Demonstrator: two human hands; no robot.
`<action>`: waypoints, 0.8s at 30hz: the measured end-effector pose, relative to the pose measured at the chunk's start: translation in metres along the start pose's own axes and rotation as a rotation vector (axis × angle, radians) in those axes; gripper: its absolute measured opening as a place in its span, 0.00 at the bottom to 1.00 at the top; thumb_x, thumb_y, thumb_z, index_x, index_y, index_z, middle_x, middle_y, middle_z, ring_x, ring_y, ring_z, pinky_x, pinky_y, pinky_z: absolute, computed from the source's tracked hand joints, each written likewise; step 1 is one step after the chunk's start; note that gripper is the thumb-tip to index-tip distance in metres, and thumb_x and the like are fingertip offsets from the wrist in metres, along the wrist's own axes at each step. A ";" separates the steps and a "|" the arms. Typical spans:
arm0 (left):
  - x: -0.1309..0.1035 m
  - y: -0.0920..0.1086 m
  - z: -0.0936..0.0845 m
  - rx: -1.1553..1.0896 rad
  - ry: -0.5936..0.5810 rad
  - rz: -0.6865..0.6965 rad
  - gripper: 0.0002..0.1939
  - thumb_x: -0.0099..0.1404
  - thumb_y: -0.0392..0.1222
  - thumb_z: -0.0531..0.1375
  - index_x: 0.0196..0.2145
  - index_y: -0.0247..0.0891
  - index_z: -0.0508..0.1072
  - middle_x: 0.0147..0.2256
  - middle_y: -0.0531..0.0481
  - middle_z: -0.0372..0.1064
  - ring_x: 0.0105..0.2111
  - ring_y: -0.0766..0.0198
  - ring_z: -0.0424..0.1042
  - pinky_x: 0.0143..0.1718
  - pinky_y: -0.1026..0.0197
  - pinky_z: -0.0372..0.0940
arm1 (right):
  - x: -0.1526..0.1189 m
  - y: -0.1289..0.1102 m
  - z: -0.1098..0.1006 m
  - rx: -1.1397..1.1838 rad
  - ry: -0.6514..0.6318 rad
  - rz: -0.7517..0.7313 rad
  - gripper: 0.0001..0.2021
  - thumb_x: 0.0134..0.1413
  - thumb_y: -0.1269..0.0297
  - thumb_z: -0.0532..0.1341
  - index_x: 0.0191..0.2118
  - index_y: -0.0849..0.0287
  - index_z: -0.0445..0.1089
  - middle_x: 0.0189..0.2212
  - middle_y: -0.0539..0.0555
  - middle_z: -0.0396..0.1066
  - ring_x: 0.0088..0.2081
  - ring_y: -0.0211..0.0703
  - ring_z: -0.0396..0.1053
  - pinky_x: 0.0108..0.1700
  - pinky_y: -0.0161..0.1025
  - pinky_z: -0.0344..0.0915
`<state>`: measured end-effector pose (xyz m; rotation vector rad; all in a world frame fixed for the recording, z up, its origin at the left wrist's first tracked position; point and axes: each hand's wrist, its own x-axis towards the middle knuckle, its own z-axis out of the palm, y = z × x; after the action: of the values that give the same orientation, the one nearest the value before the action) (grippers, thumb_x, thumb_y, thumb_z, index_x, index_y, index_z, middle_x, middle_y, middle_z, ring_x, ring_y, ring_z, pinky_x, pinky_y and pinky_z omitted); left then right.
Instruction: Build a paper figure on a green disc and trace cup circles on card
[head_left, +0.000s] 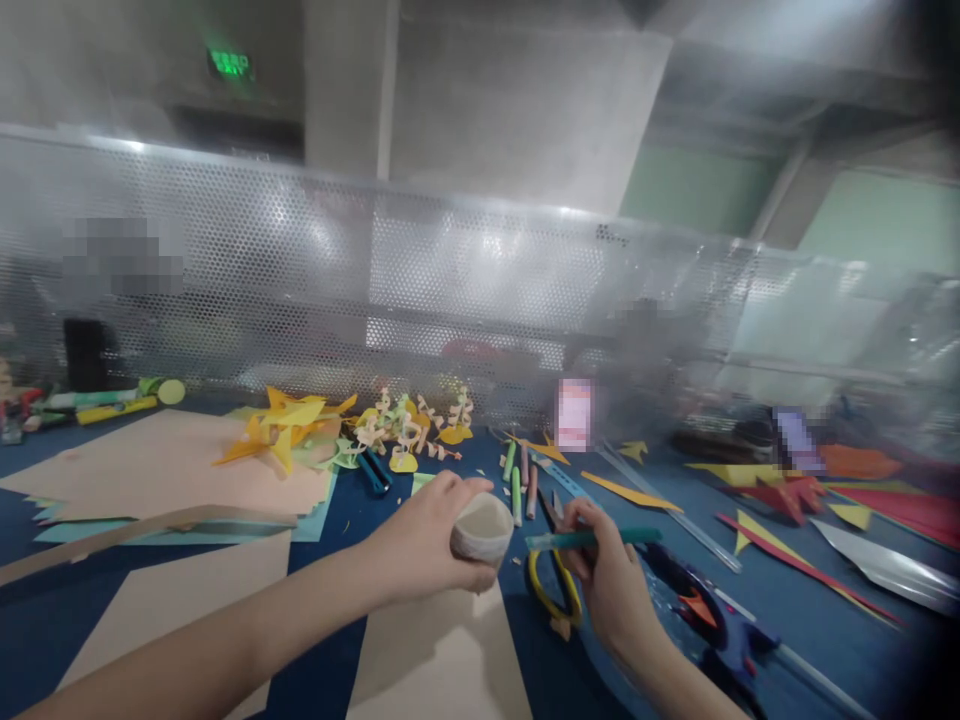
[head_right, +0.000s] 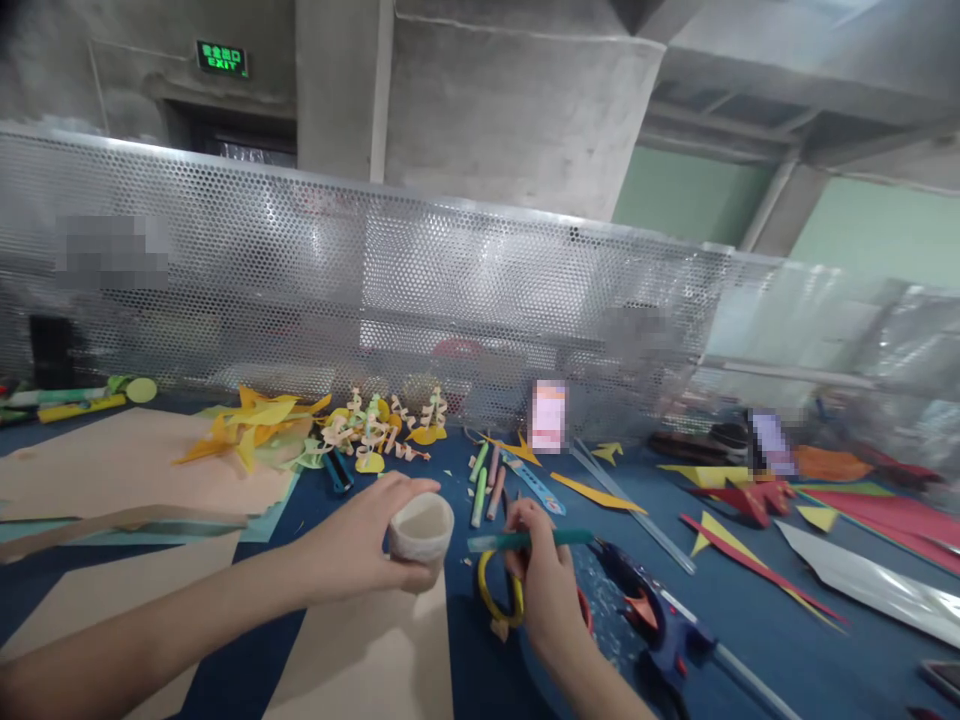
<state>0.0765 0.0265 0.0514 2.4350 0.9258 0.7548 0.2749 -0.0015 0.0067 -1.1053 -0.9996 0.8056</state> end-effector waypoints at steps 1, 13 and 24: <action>-0.001 -0.001 0.006 -0.003 -0.014 0.002 0.35 0.45 0.43 0.65 0.52 0.44 0.60 0.44 0.47 0.59 0.45 0.53 0.63 0.48 0.54 0.59 | 0.000 -0.001 0.000 -0.024 0.035 -0.013 0.15 0.55 0.57 0.50 0.20 0.56 0.55 0.10 0.41 0.45 0.14 0.33 0.43 0.19 0.33 0.43; -0.013 -0.001 0.002 0.055 0.040 -0.031 0.40 0.44 0.57 0.65 0.53 0.42 0.59 0.49 0.42 0.54 0.51 0.46 0.54 0.51 0.45 0.54 | -0.020 -0.025 0.009 0.051 -0.054 -0.032 0.14 0.51 0.55 0.54 0.20 0.56 0.57 0.16 0.44 0.55 0.13 0.31 0.48 0.14 0.31 0.42; -0.054 0.033 0.006 0.256 -0.051 0.258 0.16 0.68 0.44 0.42 0.35 0.38 0.67 0.33 0.46 0.69 0.36 0.58 0.67 0.38 0.58 0.63 | -0.056 -0.031 0.025 -0.029 -0.490 -0.004 0.15 0.54 0.54 0.55 0.23 0.56 0.56 0.08 0.43 0.60 0.10 0.29 0.51 0.14 0.27 0.43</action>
<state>0.0619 -0.0349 0.0466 2.8236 0.7349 0.6920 0.2325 -0.0521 0.0261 -0.9475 -1.4223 1.0905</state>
